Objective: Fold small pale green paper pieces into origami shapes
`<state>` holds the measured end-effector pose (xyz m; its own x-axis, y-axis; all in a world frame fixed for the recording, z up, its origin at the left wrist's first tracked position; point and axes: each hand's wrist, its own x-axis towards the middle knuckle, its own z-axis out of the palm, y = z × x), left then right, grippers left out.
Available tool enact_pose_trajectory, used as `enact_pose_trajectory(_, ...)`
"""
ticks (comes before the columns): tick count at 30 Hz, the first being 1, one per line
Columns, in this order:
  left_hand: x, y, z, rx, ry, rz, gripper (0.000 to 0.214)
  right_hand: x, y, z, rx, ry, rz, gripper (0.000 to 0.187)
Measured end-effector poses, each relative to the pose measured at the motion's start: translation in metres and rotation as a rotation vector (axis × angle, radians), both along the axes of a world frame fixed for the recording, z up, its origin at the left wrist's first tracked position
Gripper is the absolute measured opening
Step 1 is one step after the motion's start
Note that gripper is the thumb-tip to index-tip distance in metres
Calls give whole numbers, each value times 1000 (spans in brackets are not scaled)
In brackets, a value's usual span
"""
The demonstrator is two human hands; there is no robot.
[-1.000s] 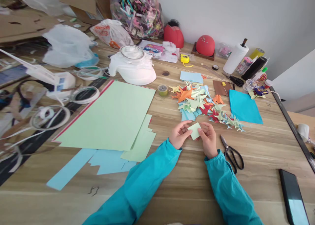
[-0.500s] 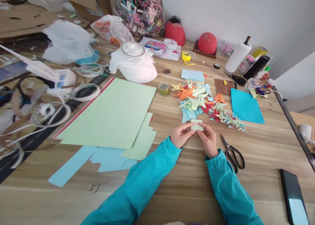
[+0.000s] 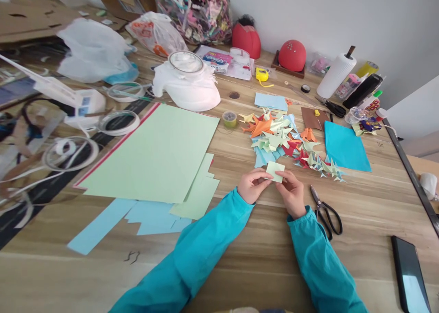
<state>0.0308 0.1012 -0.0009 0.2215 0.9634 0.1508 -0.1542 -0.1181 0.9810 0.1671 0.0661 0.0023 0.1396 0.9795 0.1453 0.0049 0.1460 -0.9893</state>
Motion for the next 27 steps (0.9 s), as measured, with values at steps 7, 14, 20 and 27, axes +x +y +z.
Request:
enact_pose_trajectory(7, 1, -2, -1, -45, -10, 12, 22, -1, 0, -1, 13, -38, -46, 22)
enact_pose_trajectory(14, 0, 0, 1, 13, 46, 64, 12, -1, 0, 1, -3, 14, 0, 27)
enact_pose_trajectory(20, 2, -2, -1, -95, -19, 25, 33, -1, 0, 0, 6, 16, -14, 23)
enact_pose_trajectory(27, 1, -2, -2, -32, 24, 77, 19, -1, 0, 0, -7, 69, -13, 27)
